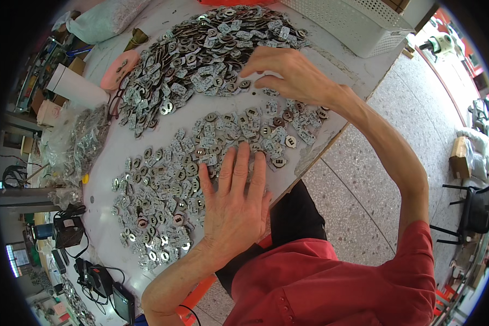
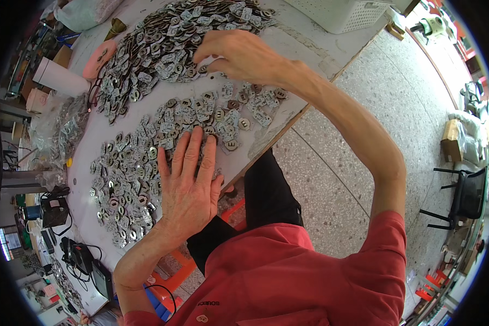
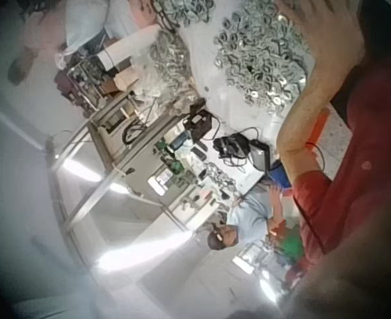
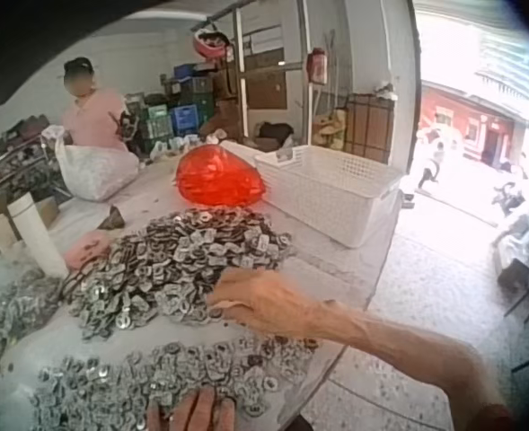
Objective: Sorting and arranging small circular metal and plastic components on a workshop table.
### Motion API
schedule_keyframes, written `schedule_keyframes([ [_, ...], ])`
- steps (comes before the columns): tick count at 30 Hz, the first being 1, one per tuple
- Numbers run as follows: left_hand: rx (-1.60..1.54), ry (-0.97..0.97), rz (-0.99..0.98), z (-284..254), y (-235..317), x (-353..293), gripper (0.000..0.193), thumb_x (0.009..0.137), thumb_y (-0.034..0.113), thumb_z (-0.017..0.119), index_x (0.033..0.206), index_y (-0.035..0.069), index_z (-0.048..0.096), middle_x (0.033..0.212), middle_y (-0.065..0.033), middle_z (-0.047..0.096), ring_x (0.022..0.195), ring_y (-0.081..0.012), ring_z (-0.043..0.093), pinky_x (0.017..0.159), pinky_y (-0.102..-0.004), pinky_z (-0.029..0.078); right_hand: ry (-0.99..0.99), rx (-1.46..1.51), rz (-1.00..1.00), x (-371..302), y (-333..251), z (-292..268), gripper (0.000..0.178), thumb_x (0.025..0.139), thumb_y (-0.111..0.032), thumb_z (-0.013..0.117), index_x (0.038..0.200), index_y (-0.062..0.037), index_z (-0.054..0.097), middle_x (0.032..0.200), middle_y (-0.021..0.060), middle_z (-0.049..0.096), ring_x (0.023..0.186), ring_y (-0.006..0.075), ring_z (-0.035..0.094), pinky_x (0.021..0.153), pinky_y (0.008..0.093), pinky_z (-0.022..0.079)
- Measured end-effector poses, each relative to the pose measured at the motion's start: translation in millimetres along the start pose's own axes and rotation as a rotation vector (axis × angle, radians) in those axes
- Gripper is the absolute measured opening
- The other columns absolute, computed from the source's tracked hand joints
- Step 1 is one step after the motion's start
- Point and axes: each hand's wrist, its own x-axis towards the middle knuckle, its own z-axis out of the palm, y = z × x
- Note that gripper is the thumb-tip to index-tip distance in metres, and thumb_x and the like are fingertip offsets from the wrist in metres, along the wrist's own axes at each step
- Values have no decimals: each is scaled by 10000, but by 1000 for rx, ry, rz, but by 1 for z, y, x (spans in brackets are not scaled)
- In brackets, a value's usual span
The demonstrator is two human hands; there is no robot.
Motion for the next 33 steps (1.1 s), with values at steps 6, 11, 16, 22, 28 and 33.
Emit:
schedule_keyframes([
  [6,-35,-35,-8,-3,1,1,657,874,248,594,1448,23,366,1524,-193,287,1380,-365,307,1085,-652,179,-152,63,52,30,12,20,331,732,-66,739,1058,-36,689,939,89,642,827,230,642,738,364,525],
  [11,-35,22,9,-2,-2,-1,626,857,288,628,1389,19,434,1460,-214,362,1344,-357,353,1042,-672,207,-149,6,91,42,22,27,355,712,-101,763,1061,-72,705,872,66,640,798,213,634,727,356,510],
  [16,-39,25,13,-2,-2,0,627,856,287,631,1389,22,435,1462,-210,363,1345,-355,356,1041,-672,210,-128,-22,109,50,34,30,369,700,-157,774,1061,-109,716,863,57,656,804,226,640,715,360,506],
  [22,-24,26,19,-3,0,1,623,858,284,629,1389,23,435,1459,-212,366,1344,-358,356,1040,-675,214,-90,-65,163,62,47,38,344,733,-142,756,1070,-90,712,860,55,656,785,216,635,709,353,499],
  [28,-36,32,22,-1,1,1,616,860,282,623,1388,25,437,1450,-209,377,1341,-354,357,1036,-673,221,-32,-71,112,52,45,25,296,777,-117,717,1069,-68,709,895,70,682,774,232,647,726,352,515],
  [33,-43,-7,-5,-3,-2,-3,654,855,248,617,1427,20,397,1505,-200,312,1372,-361,322,1082,-650,185,79,-48,43,9,6,-10,275,780,-108,688,1046,-39,701,913,108,693,800,263,665,743,376,524],
])
